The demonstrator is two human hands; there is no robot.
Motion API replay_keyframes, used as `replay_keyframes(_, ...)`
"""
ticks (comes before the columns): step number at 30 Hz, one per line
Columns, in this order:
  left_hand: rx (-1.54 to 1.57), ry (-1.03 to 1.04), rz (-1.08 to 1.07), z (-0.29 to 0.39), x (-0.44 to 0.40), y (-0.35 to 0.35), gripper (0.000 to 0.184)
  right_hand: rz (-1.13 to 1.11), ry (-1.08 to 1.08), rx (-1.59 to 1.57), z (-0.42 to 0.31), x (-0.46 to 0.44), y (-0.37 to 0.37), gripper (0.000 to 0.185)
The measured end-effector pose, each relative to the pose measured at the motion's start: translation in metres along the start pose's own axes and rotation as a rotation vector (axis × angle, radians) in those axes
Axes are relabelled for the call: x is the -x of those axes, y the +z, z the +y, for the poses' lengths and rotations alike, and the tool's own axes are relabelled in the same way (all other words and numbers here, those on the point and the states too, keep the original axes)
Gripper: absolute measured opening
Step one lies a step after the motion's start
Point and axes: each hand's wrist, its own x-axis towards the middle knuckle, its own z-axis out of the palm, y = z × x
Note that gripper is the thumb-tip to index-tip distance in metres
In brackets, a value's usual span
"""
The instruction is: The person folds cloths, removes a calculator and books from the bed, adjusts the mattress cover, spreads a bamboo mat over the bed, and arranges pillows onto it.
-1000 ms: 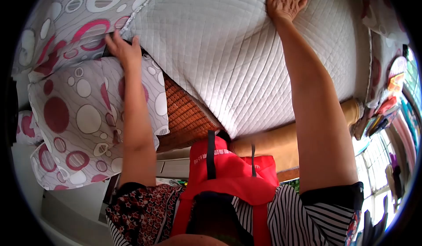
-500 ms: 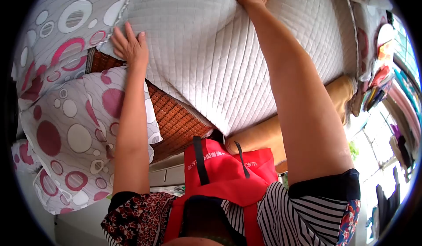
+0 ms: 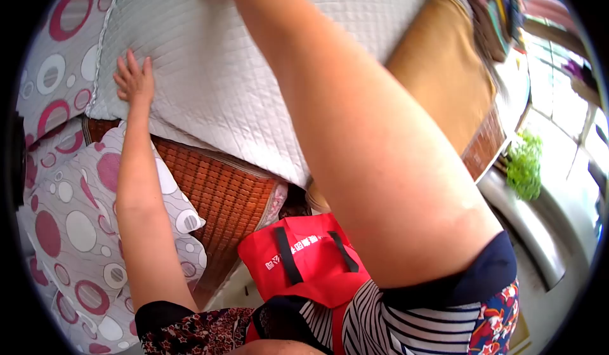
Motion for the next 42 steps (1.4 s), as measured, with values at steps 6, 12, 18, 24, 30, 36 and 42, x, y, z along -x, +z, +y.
replay_keyframes(6, -0.022, -0.051, -0.323, 0.063, 0.076, -0.065, 0.070, -0.067, -0.026, 0.135, 0.032, 0.201, -0.022, 0.058)
replay_keyframes(12, 0.063, 0.232, -0.597, 0.180, 0.311, -0.057, 0.082, -0.294, 0.030, -0.494, 0.092, 0.378, -0.095, 0.045)
replay_keyframes(18, 0.275, 0.686, -0.479, 0.223, 0.508, -0.105, 0.085, 0.310, 0.631, -0.335, 0.263, 0.586, -0.174, 0.034)
replay_keyframes(24, 0.144, 1.013, -0.559, 0.244, 0.543, -0.103, 0.085, 0.175, 1.738, -0.453, 0.383, 0.777, -0.139, 0.068)
replay_keyframes(30, -0.065, 1.197, -0.450, 0.233, 0.515, -0.070, 0.059, -0.042, 1.613, -0.413, 0.372, 0.770, -0.156, 0.058)
replay_keyframes(36, -0.062, 1.139, -0.413, 0.229, 0.525, -0.090, 0.077, -0.042, 1.463, -1.169, 0.345, 0.749, -0.231, 0.027)
replay_keyframes(42, 0.102, 1.080, -0.806, 0.225, 0.534, -0.142, 0.106, 0.048, 1.289, -1.503, 0.214, 0.642, -0.357, 0.015)
